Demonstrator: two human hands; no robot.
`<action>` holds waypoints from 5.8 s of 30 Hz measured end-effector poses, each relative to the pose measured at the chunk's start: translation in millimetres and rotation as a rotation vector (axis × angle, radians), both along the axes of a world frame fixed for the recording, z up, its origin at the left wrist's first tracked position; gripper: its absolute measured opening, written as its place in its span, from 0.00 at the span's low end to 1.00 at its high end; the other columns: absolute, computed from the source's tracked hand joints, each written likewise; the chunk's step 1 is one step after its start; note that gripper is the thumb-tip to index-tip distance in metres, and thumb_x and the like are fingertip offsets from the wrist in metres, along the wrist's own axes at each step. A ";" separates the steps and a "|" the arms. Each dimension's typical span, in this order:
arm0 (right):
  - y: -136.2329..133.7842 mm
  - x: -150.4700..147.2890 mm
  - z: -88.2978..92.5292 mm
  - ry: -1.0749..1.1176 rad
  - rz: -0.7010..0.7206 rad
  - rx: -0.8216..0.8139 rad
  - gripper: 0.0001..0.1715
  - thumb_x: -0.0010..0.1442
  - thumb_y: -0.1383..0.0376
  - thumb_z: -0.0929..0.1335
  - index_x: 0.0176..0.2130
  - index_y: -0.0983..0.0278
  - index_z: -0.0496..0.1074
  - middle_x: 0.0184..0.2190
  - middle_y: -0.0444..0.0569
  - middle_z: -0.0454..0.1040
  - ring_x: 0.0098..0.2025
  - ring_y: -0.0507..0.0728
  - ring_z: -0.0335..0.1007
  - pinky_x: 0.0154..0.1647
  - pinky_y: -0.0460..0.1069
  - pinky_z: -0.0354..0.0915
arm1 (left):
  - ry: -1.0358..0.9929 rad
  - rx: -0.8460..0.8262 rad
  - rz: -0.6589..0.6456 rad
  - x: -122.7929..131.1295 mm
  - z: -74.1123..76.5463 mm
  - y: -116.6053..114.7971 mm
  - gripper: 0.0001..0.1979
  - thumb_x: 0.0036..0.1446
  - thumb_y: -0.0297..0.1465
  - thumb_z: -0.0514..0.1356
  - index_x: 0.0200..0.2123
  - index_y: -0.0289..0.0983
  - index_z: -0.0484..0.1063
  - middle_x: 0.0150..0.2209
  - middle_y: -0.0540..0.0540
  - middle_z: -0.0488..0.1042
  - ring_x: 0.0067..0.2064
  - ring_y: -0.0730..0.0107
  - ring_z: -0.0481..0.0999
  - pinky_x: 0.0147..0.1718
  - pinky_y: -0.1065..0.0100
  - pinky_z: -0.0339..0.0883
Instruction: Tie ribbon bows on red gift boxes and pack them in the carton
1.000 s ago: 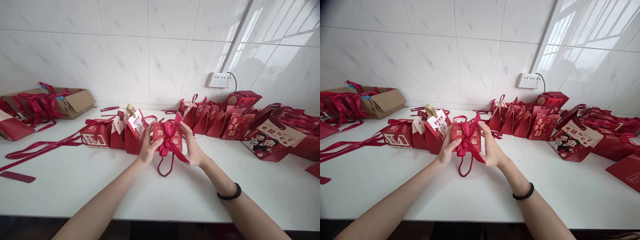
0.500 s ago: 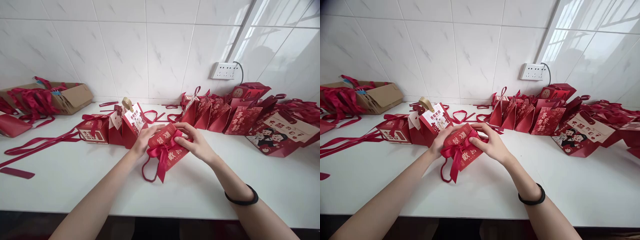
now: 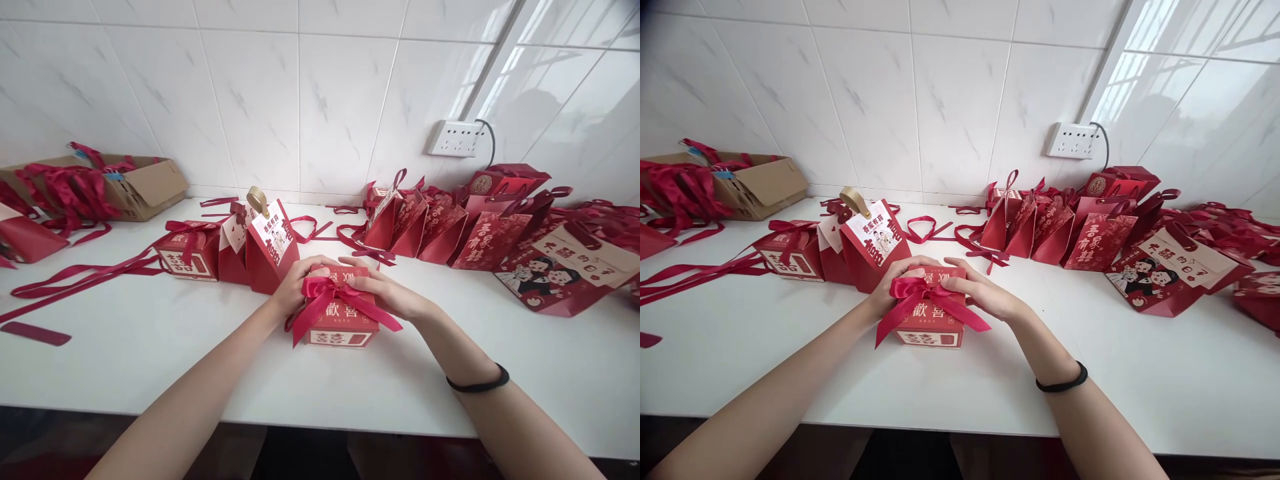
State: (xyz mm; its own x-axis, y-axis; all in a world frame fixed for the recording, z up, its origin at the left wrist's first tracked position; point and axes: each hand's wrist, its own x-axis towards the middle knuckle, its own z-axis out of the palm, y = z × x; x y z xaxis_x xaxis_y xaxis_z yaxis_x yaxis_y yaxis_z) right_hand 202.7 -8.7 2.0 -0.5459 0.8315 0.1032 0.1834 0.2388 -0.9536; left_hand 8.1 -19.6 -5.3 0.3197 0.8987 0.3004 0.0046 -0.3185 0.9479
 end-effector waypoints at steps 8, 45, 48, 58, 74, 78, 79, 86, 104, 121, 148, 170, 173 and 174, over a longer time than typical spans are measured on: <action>0.9 -3.6 -1.4 0.103 -0.339 0.447 0.26 0.53 0.56 0.70 0.49 0.58 0.62 0.49 0.51 0.68 0.49 0.60 0.67 0.49 0.56 0.64 | -0.149 0.056 0.104 1.8 -11.4 0.6 0.29 0.59 0.53 0.44 0.57 0.44 0.60 0.62 0.47 0.59 0.65 0.55 0.53 0.61 0.56 0.52; 9.1 -0.2 4.0 0.089 -0.451 0.197 0.22 0.52 0.48 0.68 0.24 0.63 0.61 0.53 0.53 0.69 0.44 0.59 0.71 0.42 0.54 0.66 | 0.101 0.264 0.490 11.0 -7.5 -1.4 0.11 0.55 0.36 0.57 0.24 0.38 0.63 0.44 0.44 0.67 0.52 0.63 0.66 0.44 0.64 0.68; 8.7 0.0 7.2 0.086 -0.460 0.173 0.24 0.52 0.48 0.69 0.22 0.63 0.61 0.51 0.53 0.71 0.42 0.59 0.72 0.39 0.52 0.67 | 0.095 0.252 0.471 10.4 -7.5 -1.5 0.13 0.56 0.38 0.56 0.23 0.38 0.62 0.46 0.44 0.67 0.54 0.63 0.66 0.45 0.64 0.67; 15.3 6.4 7.1 0.235 -0.262 0.004 0.27 0.50 0.49 0.71 0.18 0.64 0.59 0.45 0.51 0.70 0.33 0.54 0.69 0.28 0.49 0.67 | 0.068 0.107 0.383 5.1 -4.6 3.4 0.19 0.56 0.38 0.57 0.18 0.38 0.56 0.49 0.46 0.71 0.58 0.58 0.64 0.54 0.58 0.57; 14.2 8.6 7.1 0.154 -0.345 0.037 0.21 0.53 0.51 0.69 0.25 0.63 0.60 0.44 0.49 0.72 0.30 0.51 0.68 0.23 0.45 0.63 | 0.041 0.110 0.465 12.1 -5.1 -2.4 0.16 0.55 0.37 0.57 0.20 0.37 0.57 0.50 0.44 0.67 0.56 0.61 0.65 0.50 0.61 0.63; 8.8 6.9 11.5 0.137 -0.354 0.039 0.22 0.53 0.49 0.69 0.27 0.62 0.60 0.33 0.47 0.71 0.30 0.52 0.68 0.23 0.45 0.65 | 0.022 0.144 0.463 16.5 -6.9 -4.5 0.13 0.50 0.37 0.62 0.27 0.38 0.60 0.49 0.44 0.66 0.55 0.60 0.66 0.46 0.62 0.67; 7.9 6.4 12.0 0.131 -0.352 0.050 0.22 0.53 0.49 0.69 0.27 0.62 0.59 0.33 0.47 0.71 0.31 0.52 0.69 0.23 0.45 0.65 | 0.012 0.123 0.461 17.8 -8.1 -4.0 0.14 0.48 0.37 0.64 0.30 0.39 0.60 0.49 0.43 0.65 0.55 0.60 0.66 0.45 0.62 0.69; 11.2 5.5 3.7 0.163 -0.251 0.120 0.23 0.51 0.54 0.71 0.31 0.60 0.55 0.43 0.47 0.69 0.45 0.56 0.69 0.35 0.48 0.71 | -0.064 -0.051 0.314 19.0 -15.5 2.8 0.38 0.46 0.35 0.67 0.57 0.44 0.51 0.60 0.40 0.57 0.60 0.57 0.63 0.54 0.56 0.64; 3.0 14.9 17.4 -0.474 -0.177 0.375 0.16 0.58 0.56 0.64 0.24 0.61 0.69 0.24 0.44 0.70 0.25 0.54 0.65 0.23 0.49 0.61 | 0.033 -0.080 0.410 12.6 -6.1 0.7 0.37 0.43 0.36 0.68 0.52 0.42 0.50 0.59 0.38 0.57 0.62 0.54 0.59 0.57 0.53 0.59; -12.6 1.7 22.1 -0.373 0.045 -0.079 0.23 0.59 0.57 0.63 0.17 0.64 0.65 0.13 0.42 0.67 0.13 0.48 0.60 0.18 0.45 0.63 | 0.088 -0.095 0.600 13.3 3.9 2.8 0.29 0.44 0.41 0.67 0.45 0.41 0.56 0.48 0.45 0.65 0.50 0.62 0.69 0.45 0.64 0.65; 3.1 -1.2 8.0 0.107 -0.148 -0.036 0.28 0.54 0.45 0.65 0.19 0.63 0.59 0.15 0.40 0.60 0.16 0.48 0.58 0.14 0.44 0.62 | 0.078 -0.120 0.214 2.7 2.5 4.3 0.36 0.43 0.35 0.68 0.53 0.40 0.53 0.53 0.41 0.65 0.56 0.57 0.67 0.51 0.60 0.65; 7.4 -3.2 5.7 0.360 -0.279 -0.190 0.27 0.49 0.47 0.70 0.18 0.63 0.60 0.14 0.37 0.52 0.13 0.46 0.52 0.13 0.44 0.57 | 0.140 0.258 0.458 10.6 -6.5 -0.8 0.10 0.60 0.37 0.53 0.28 0.40 0.60 0.56 0.45 0.66 0.62 0.62 0.59 0.57 0.61 0.55; 7.0 -4.5 6.9 0.375 -0.297 -0.192 0.26 0.48 0.47 0.70 0.18 0.63 0.60 0.14 0.37 0.52 0.14 0.46 0.50 0.12 0.44 0.57 | 0.154 0.293 0.490 11.3 -5.2 -1.5 0.12 0.60 0.37 0.52 0.25 0.40 0.59 0.54 0.45 0.67 0.60 0.61 0.61 0.55 0.61 0.57; 7.0 -5.1 6.7 0.380 -0.302 -0.193 0.26 0.48 0.48 0.70 0.18 0.63 0.60 0.14 0.37 0.51 0.14 0.46 0.49 0.12 0.44 0.57 | 0.149 0.303 0.506 11.8 -5.4 -1.6 0.12 0.60 0.37 0.53 0.25 0.40 0.59 0.53 0.45 0.67 0.60 0.61 0.61 0.55 0.60 0.58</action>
State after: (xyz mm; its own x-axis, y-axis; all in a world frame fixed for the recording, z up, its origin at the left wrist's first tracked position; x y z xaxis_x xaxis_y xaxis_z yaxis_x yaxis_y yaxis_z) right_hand 197.7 -1.7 8.7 -0.2320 0.9697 0.0767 -0.1511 0.0420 -0.9876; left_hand 19.9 -21.2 -10.6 -0.0664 0.8314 0.5517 0.3515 -0.4980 0.7927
